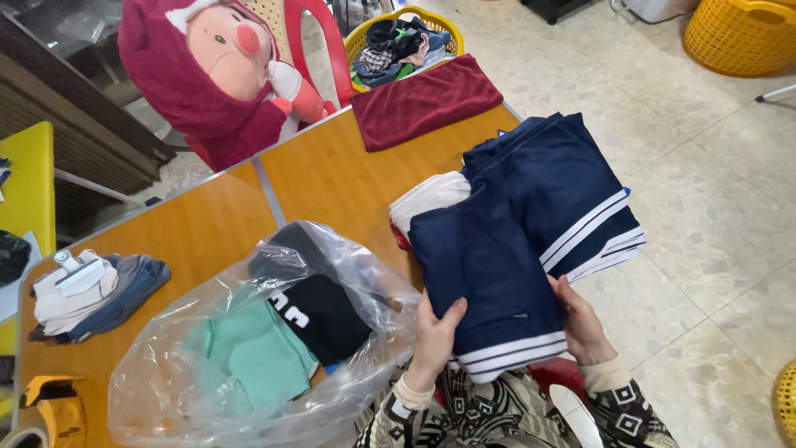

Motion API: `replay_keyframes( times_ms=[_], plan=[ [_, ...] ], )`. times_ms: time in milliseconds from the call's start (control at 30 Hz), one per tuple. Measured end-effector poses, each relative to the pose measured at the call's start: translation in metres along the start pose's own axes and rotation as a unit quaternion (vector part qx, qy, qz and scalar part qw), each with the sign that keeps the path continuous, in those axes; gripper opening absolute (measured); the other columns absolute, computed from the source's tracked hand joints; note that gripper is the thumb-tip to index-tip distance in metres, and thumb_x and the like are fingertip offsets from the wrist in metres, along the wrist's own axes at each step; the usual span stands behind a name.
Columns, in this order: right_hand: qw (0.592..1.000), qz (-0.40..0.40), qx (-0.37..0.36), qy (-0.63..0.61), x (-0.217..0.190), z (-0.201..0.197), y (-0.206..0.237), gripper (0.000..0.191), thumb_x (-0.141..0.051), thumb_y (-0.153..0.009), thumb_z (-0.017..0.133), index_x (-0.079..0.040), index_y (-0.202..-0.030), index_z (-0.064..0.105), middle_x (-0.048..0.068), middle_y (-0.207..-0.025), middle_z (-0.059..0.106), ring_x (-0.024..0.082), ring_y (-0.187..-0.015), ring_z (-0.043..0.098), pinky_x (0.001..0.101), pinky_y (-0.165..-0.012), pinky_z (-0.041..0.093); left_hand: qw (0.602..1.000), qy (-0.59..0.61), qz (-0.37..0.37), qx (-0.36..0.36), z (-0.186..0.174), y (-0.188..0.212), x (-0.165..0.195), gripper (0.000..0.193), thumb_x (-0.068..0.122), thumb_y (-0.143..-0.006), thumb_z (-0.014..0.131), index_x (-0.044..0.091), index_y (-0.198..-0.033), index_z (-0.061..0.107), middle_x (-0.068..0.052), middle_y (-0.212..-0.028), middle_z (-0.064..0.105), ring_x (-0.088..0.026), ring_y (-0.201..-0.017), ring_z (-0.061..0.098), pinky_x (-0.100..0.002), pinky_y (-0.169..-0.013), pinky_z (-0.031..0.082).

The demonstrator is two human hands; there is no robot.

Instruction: The person folds shirts and pants one at a time on a table, smoothing and aligning each garment by hand, and places the folded items into a clear plastic bag on the table. Folded stacks of clothing accumulate on the table beside the bag.

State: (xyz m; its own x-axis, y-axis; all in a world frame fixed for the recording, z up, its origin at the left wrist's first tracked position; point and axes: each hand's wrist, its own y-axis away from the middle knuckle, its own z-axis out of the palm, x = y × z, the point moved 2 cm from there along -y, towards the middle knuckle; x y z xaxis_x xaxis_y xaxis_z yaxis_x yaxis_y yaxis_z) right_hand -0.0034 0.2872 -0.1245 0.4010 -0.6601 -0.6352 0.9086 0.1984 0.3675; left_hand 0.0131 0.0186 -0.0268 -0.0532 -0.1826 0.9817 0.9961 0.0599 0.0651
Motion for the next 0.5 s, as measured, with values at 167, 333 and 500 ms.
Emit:
replay_keyframes(
  times_ms=[167, 333, 500],
  plan=[
    [0.996, 0.056, -0.008, -0.067, -0.002, 0.006, -0.001, 0.076, -0.059, -0.108, 0.041, 0.006, -0.147, 0.042, 0.024, -0.142, 0.053, 0.034, -0.128, 0.055, 0.0486, -0.106, 0.046, 0.996, 0.053, 0.018, -0.073, 0.007, 0.023, 0.043, 0.056, 0.007, -0.089, 0.068, -0.005, -0.142, 0.051, -0.014, -0.135, 0.065, -0.022, -0.123, 0.062, -0.032, -0.110, 0.045],
    [0.993, -0.002, -0.086, 0.085, -0.022, 0.080, -0.004, 0.066, -0.028, -0.097, 0.053, 0.000, -0.155, 0.039, 0.019, -0.146, 0.056, 0.031, -0.130, 0.056, 0.0442, -0.107, 0.046, 0.989, 0.031, 0.110, -0.091, -0.028, 0.054, 0.089, 0.063, 0.005, -0.091, 0.068, -0.008, -0.149, 0.047, -0.019, -0.148, 0.055, -0.027, -0.137, 0.054, -0.037, -0.120, 0.039],
    [0.934, -0.023, -0.199, 0.295, -0.019, 0.185, -0.007, 0.078, -0.003, -0.088, 0.063, -0.002, -0.159, 0.031, 0.014, -0.148, 0.052, 0.022, -0.131, 0.053, 0.0374, -0.108, 0.042, 0.990, 0.111, -0.017, 0.085, -0.086, 0.105, 0.109, 0.089, 0.005, -0.079, 0.073, 0.000, -0.156, 0.030, -0.020, -0.148, 0.052, -0.028, -0.135, 0.052, -0.038, -0.116, 0.036]
  ],
)
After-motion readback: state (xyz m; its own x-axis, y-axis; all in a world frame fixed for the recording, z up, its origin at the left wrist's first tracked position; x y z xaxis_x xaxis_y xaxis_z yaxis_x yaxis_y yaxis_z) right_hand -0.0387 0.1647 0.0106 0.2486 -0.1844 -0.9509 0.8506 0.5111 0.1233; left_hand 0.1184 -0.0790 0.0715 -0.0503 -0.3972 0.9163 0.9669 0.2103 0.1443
